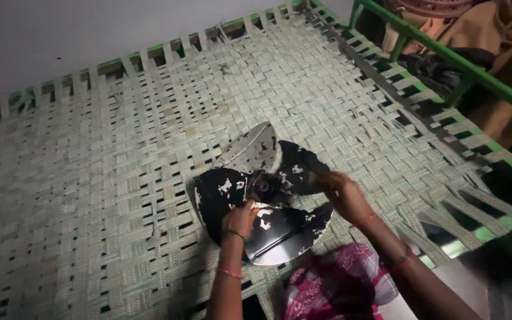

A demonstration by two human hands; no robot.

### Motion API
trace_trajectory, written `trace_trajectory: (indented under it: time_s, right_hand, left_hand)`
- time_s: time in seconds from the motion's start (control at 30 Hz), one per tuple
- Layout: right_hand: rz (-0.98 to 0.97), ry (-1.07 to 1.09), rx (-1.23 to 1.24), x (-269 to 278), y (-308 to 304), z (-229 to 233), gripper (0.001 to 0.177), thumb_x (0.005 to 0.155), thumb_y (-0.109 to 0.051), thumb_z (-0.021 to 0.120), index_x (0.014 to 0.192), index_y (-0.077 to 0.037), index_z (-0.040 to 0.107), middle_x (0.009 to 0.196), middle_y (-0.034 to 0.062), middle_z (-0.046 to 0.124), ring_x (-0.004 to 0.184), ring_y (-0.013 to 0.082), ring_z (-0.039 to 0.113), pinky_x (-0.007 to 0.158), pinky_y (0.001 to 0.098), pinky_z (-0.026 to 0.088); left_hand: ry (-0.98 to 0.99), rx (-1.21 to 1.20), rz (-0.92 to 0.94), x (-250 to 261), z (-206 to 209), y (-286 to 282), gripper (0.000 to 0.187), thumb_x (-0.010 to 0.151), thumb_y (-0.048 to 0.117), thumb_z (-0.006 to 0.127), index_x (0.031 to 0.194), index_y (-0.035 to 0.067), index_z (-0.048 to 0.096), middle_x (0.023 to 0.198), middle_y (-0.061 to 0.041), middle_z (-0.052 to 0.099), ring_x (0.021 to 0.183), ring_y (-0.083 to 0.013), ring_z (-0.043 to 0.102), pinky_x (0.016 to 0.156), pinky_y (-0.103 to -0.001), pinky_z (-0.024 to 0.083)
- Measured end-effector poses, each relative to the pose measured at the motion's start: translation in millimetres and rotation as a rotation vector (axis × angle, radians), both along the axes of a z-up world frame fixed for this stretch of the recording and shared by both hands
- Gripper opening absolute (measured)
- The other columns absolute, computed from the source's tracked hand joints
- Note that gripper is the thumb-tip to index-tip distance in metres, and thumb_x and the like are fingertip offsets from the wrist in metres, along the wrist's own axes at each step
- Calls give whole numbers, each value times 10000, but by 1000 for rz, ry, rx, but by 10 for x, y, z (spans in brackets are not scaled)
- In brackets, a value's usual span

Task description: The person scrubs a three-blade ceiling fan with a small brush and a cloth on a woven cot. They repeatedly rub the blades and central hub, flipping the fan over to clean both sides.

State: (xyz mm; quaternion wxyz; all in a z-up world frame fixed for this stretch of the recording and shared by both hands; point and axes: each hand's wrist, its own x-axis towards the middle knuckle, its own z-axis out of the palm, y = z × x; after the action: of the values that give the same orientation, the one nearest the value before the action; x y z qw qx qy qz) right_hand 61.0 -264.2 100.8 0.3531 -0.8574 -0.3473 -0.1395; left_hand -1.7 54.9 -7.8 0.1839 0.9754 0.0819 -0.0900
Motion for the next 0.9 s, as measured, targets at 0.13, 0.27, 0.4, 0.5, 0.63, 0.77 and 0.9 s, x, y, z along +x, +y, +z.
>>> trace_trajectory:
  time_s: [0.13,0.27,0.4,0.5,0.63,0.77,0.9]
  right_hand:
    - [119,-31,-423,83,285,-394,343,901,-91,629,1229,-163,700,1266,58,707,1126,258,668,928,429,513]
    - [-39,-117,-624,59,498,-748,605,782,-238,667,1376,-131,622,1400,111,624,1213,363,585,859,613,435]
    - [-65,-202,-762,168,865,-1057,593,819,-258,617,1363,-25,570,1404,175,591,1298,324,561,1023,513,420]
    - [-115,-313,-715,243,1010,-1349,529,890,-226,596,1349,34,576,1384,204,604,1298,322,567,1100,453,420]
    - [-2,-319,-617,418,723,-1554,466,919,-168,587,1355,-2,582,1402,204,602,1317,346,561,1074,466,440]
    - [32,-138,-566,466,245,-1436,574,796,-135,609,1341,34,543,1398,237,576,1314,371,544,1088,440,438]
    - [185,-12,-693,219,153,-1155,671,778,-70,603,1431,6,475,1417,255,550,1330,392,533,1089,421,436]
  left_hand:
    - [-303,115,67,-80,-8,-345,517,949,377,560,1427,180,546,1401,-87,570,1314,-344,495,1009,-502,465]
    - [-331,269,117,-23,-53,-786,582,965,343,560,1504,155,450,1602,-75,364,1483,-355,290,1136,-535,306]
    - [-62,555,29,35,52,-951,737,956,299,528,1603,69,260,1658,-157,212,1519,-354,155,1169,-541,208]
    - [-99,460,46,10,136,-923,749,963,324,513,1607,67,231,1664,-153,185,1532,-339,143,1176,-529,212]
    - [-121,428,75,-9,229,-924,701,963,337,512,1584,108,283,1677,-125,212,1537,-315,181,1156,-519,244]
    - [-136,269,83,-47,297,-937,702,1001,454,483,1572,85,309,1669,-146,238,1521,-322,218,1162,-549,249]
    - [-41,165,-86,-41,320,-620,749,995,524,502,1600,148,271,1675,-135,208,1537,-312,190,1199,-573,187]
